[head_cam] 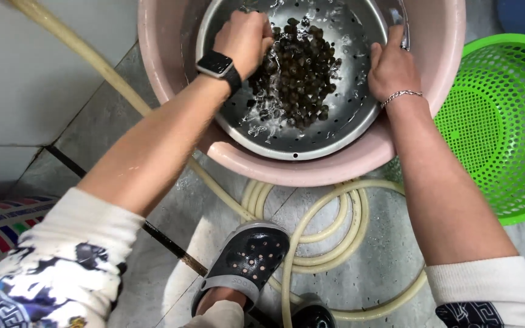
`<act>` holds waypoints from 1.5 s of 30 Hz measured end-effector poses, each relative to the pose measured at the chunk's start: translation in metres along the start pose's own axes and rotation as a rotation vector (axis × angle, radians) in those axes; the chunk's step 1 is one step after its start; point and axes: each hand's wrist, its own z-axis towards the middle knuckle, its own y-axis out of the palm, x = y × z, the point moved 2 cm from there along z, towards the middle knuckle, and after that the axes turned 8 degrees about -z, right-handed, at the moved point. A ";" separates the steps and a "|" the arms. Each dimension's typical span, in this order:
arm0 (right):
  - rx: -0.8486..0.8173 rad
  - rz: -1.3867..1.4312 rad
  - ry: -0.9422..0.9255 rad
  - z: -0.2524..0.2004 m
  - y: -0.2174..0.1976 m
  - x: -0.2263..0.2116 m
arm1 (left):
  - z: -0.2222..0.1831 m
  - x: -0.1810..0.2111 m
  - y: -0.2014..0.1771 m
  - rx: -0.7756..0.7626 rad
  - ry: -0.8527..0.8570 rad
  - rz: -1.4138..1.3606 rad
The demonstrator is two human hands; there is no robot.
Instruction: Washing and rinsing small dark food items in a colander using a water hose and hand agitation.
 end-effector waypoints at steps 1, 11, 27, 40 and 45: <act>-0.001 -0.005 -0.004 0.002 0.002 0.002 | 0.009 -0.010 0.016 -0.016 -0.063 0.035; 0.022 -0.008 -0.033 0.006 0.007 0.006 | 0.021 -0.003 0.053 -0.165 -0.251 0.132; -0.002 0.025 -0.013 0.003 0.000 0.002 | -0.016 -0.010 -0.035 -0.010 -0.123 -0.448; -0.011 0.045 -0.024 -0.001 -0.003 -0.001 | -0.017 -0.014 -0.023 -0.032 -0.025 -0.414; 0.004 0.020 -0.041 0.002 0.000 0.002 | -0.024 0.009 -0.019 -0.119 -0.087 -0.368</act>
